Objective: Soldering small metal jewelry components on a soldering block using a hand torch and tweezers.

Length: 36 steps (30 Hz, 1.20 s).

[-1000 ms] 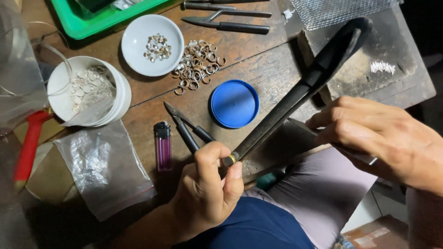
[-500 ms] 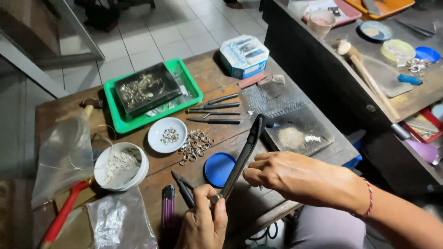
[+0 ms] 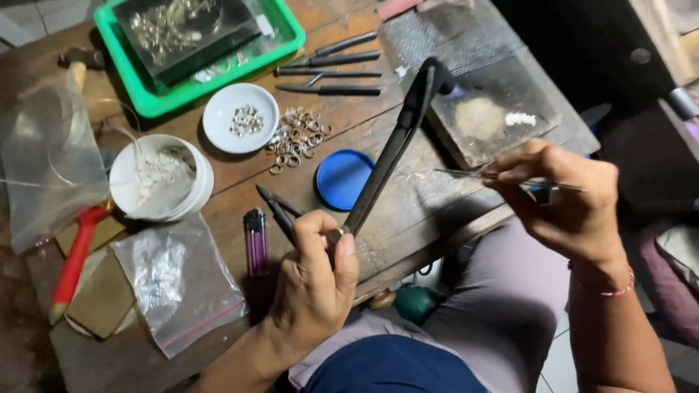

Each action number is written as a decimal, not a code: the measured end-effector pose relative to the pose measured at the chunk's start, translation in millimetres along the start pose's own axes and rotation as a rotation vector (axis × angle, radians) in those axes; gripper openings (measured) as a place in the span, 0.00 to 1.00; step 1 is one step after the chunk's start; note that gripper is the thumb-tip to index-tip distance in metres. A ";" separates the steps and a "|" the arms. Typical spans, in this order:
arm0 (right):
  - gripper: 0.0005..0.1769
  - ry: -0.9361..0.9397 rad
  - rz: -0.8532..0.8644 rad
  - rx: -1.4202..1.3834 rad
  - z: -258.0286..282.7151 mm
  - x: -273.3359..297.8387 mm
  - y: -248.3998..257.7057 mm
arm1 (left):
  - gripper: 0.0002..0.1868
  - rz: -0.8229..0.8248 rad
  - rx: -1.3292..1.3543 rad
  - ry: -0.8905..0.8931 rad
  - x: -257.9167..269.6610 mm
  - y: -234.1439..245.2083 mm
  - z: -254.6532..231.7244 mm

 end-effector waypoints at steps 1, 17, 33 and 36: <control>0.06 -0.009 0.013 -0.017 -5.3 6.4 -6.0 | 0.10 0.002 -0.003 0.023 2.5 0.2 0.8; 0.04 0.062 0.344 0.128 2.6 -28.7 -23.1 | 0.15 0.006 -0.100 -0.073 1.3 0.5 0.8; 0.04 0.062 0.414 0.137 5.4 -51.9 -12.4 | 0.17 -0.068 -0.144 -0.019 9.8 -3.5 9.4; 0.16 -0.228 -0.250 -0.219 -43.5 18.8 4.8 | 0.19 -0.074 -0.282 0.070 14.4 -4.1 7.4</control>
Point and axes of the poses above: each hand's wrist, its own x-axis away from the middle knuckle, its own y-axis out of the back of the hand, z = x × y, the point moved 3 cm from there along -x, towards the middle knuckle, and after that the axes turned 4 degrees about z, right-handed, at the moved point
